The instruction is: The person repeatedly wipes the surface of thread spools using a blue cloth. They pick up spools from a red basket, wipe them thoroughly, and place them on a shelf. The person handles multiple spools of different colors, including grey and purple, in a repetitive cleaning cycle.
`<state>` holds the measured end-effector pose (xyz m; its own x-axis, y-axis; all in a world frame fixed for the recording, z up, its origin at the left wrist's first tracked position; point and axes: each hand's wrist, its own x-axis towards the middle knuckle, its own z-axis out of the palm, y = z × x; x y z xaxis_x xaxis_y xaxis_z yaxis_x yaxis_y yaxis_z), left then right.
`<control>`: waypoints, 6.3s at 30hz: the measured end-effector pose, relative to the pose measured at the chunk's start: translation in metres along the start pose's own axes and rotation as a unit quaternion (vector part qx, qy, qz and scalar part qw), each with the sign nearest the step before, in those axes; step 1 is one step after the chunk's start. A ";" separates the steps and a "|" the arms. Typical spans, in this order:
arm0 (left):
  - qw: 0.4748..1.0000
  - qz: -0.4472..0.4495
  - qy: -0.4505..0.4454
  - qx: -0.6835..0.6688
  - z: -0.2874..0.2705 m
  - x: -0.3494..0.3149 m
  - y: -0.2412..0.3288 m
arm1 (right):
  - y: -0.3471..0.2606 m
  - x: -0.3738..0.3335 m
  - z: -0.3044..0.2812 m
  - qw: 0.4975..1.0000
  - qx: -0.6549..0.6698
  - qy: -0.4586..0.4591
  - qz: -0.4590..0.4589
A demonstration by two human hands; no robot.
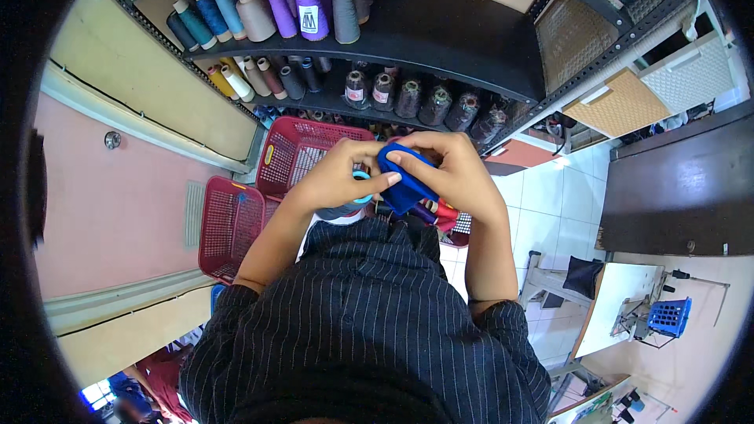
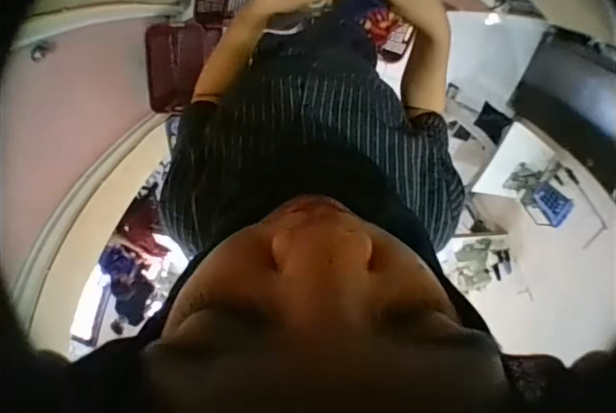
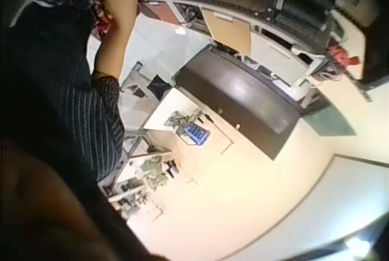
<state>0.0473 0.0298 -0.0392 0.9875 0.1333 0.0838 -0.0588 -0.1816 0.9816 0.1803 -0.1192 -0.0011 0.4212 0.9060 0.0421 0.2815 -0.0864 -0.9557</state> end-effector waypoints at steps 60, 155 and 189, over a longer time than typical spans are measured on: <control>0.907 0.046 0.273 -0.316 0.134 0.015 -0.022 | 0.056 -0.162 -0.074 0.935 -0.065 0.288 -0.197; 0.805 0.583 0.031 -0.105 -0.121 -0.071 0.005 | 0.063 0.077 0.171 0.975 0.218 0.001 -0.040; 0.844 0.454 0.283 0.030 -0.089 -0.062 -0.011 | 0.054 0.077 0.159 0.893 0.371 0.212 0.141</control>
<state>-0.0263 0.1106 -0.0403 0.3099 0.3540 0.8824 -0.7294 -0.5069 0.4595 0.0911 0.0120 -0.0954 0.7181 0.6394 -0.2748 -0.4700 0.1544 -0.8690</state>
